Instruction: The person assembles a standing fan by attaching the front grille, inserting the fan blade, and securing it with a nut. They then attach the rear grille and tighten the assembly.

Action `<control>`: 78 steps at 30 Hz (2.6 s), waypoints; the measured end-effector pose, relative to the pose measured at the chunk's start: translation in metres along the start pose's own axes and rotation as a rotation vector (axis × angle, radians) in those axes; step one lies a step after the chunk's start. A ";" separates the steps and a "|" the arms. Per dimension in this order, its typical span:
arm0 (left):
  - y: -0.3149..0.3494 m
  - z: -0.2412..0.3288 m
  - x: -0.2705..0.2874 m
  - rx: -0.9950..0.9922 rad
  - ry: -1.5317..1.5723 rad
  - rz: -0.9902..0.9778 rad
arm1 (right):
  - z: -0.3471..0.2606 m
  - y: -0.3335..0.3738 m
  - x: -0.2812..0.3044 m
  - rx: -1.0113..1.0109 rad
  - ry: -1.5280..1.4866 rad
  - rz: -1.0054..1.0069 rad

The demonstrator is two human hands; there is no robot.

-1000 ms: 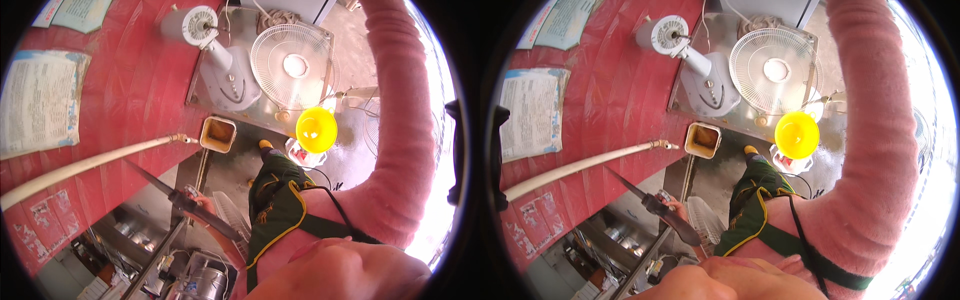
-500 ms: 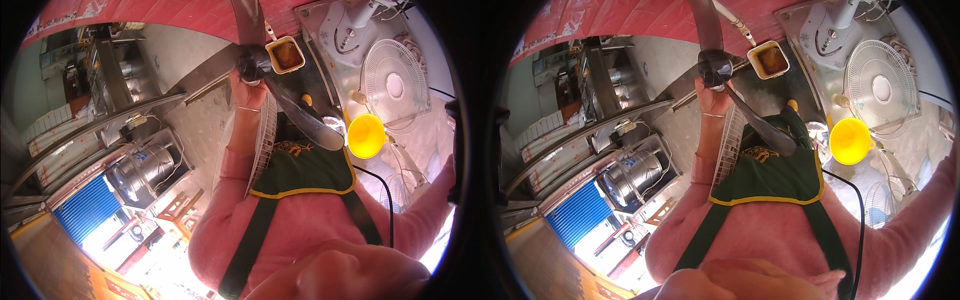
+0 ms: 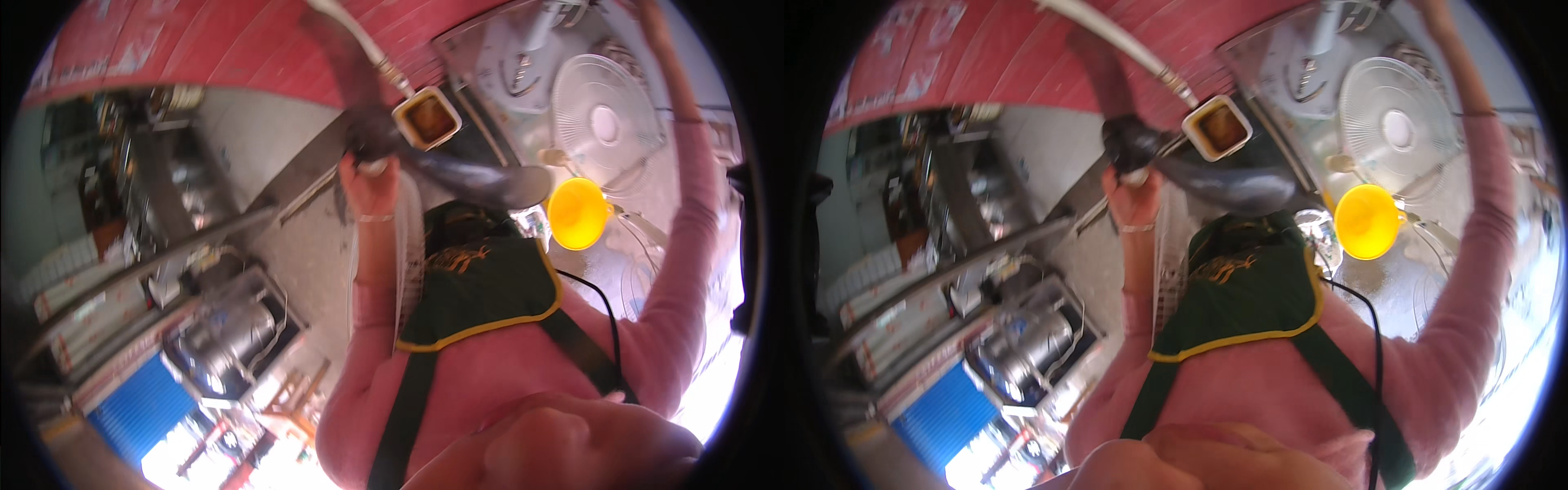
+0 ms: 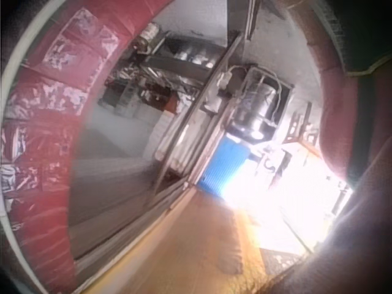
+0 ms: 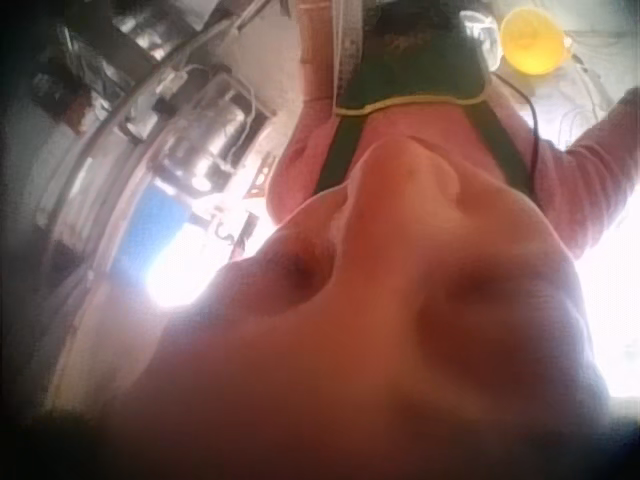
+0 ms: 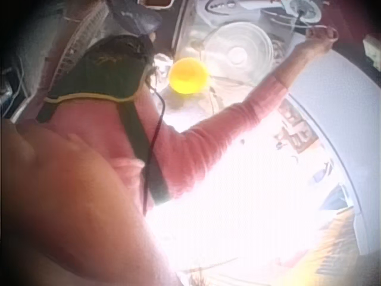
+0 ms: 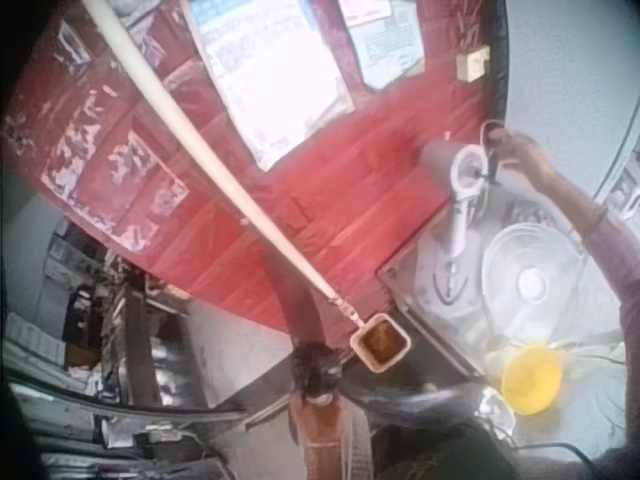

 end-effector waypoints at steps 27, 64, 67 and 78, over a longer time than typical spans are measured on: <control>0.018 0.060 0.048 -0.167 -0.274 0.199 | 0.243 -0.051 -0.030 -0.117 0.771 0.463; 0.039 0.080 0.060 -0.157 -0.128 0.085 | -0.030 0.033 -0.077 0.539 0.454 0.034; 0.044 0.084 0.060 -0.220 -0.132 0.156 | -0.060 0.043 -0.080 0.529 0.410 0.005; 0.074 0.116 0.052 -0.289 -0.022 0.148 | -0.147 0.111 -0.145 0.510 0.174 -0.131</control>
Point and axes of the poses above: each hand's wrist, its own y-axis away from the middle knuckle, its own x-axis out of the back of the hand, z = x × y, the point moved 10 cm from there along -y, towards the middle knuckle, and after that the axes turned 9 degrees about -x, right-handed, at the moved point
